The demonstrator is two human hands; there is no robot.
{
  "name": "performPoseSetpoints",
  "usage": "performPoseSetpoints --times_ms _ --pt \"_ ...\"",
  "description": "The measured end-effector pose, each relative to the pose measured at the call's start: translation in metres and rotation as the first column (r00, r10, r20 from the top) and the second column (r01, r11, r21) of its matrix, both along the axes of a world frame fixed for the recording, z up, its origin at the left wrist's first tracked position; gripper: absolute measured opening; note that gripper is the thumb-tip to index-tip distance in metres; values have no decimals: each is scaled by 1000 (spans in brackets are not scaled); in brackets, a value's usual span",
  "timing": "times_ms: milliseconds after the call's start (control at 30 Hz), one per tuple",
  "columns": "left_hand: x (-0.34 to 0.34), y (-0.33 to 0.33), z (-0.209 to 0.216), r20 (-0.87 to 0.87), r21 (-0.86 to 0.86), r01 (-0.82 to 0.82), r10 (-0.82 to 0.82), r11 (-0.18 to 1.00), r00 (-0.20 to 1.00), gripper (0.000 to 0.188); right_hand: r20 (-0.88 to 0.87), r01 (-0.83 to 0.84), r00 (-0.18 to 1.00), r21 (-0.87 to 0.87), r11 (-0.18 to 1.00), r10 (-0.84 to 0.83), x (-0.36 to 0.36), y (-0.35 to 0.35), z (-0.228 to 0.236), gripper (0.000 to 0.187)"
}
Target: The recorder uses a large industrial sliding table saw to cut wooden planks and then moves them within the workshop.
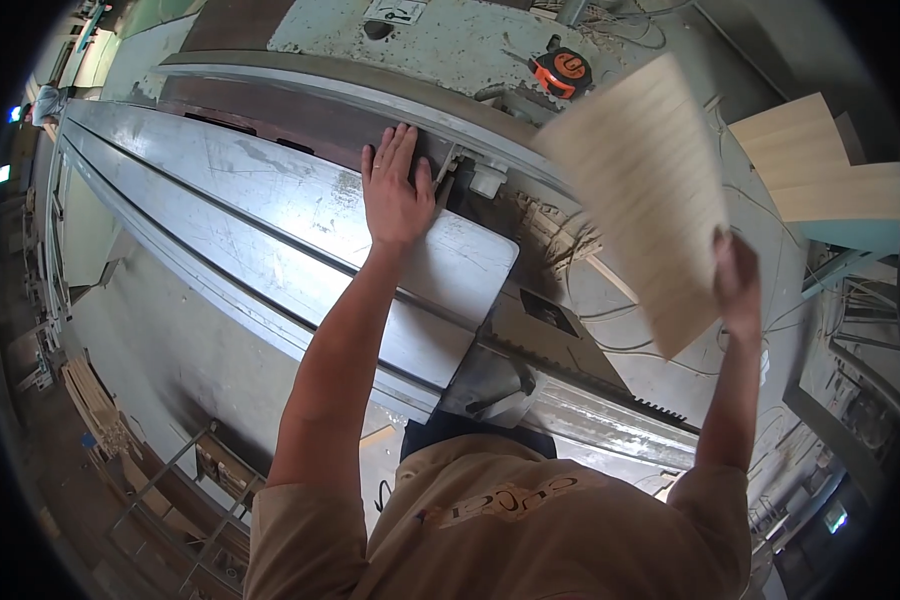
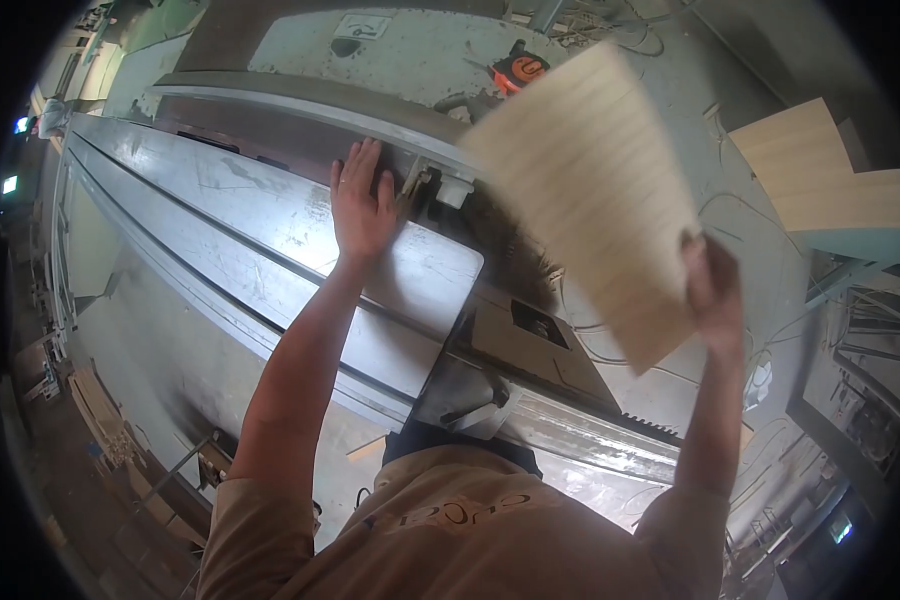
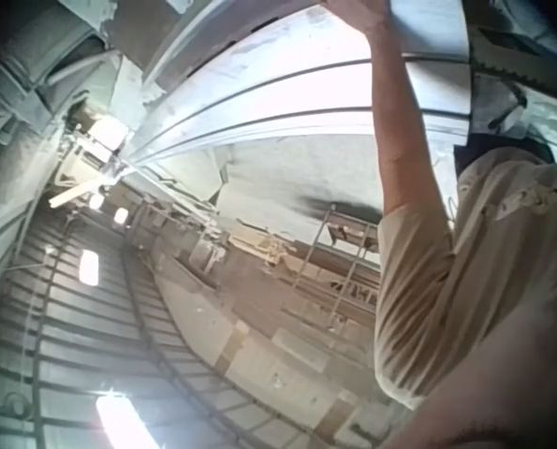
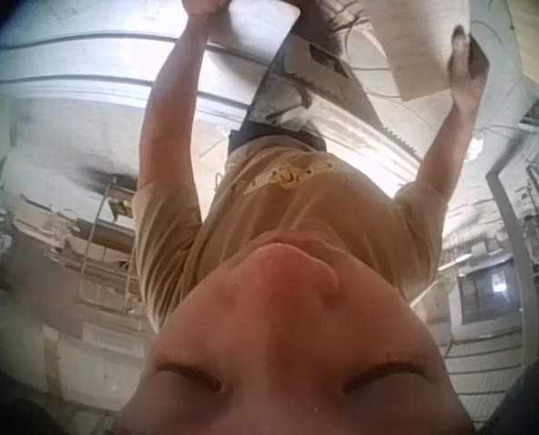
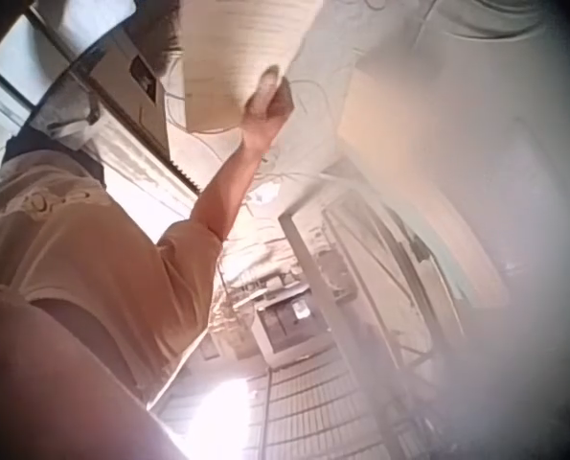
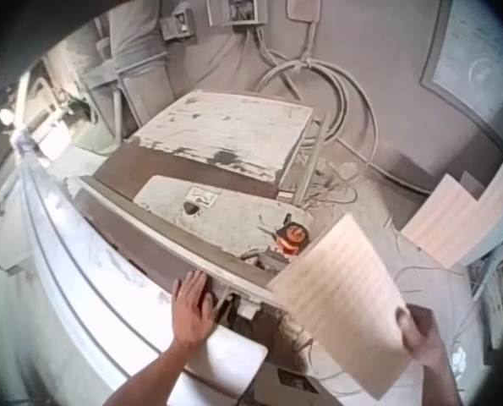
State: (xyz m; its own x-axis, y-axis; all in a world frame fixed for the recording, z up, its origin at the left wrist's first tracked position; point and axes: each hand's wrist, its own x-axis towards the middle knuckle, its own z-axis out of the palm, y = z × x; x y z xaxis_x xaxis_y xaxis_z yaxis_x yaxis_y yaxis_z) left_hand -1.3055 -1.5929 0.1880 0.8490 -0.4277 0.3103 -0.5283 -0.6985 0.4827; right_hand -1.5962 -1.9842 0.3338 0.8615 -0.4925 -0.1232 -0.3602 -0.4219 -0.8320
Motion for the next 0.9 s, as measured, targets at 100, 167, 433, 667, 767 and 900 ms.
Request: performPoseSetpoints --times_ms 100,167,433,667,767,900 --pt "0 2 -2 20 2 17 -17 1000 1000 50 -62 168 981 -209 963 -184 39 -66 4 67" --pt "0 -1 0 26 9 20 -21 1000 999 49 -53 194 975 -256 947 -214 80 -112 -2 74" --pt "-1 -4 5 28 36 3 -4 999 1000 48 -284 43 948 -326 944 -141 222 -201 -51 99" --pt "-1 -3 6 25 43 -3 2 999 1000 48 -292 -70 956 -299 952 -22 295 -199 -77 101" --pt "-1 -1 6 25 46 -8 7 999 1000 49 -295 -212 946 -263 941 131 311 -191 -84 100" --pt "0 3 7 26 64 -11 10 998 1000 49 -290 -234 944 -256 938 156 321 -193 -94 97"
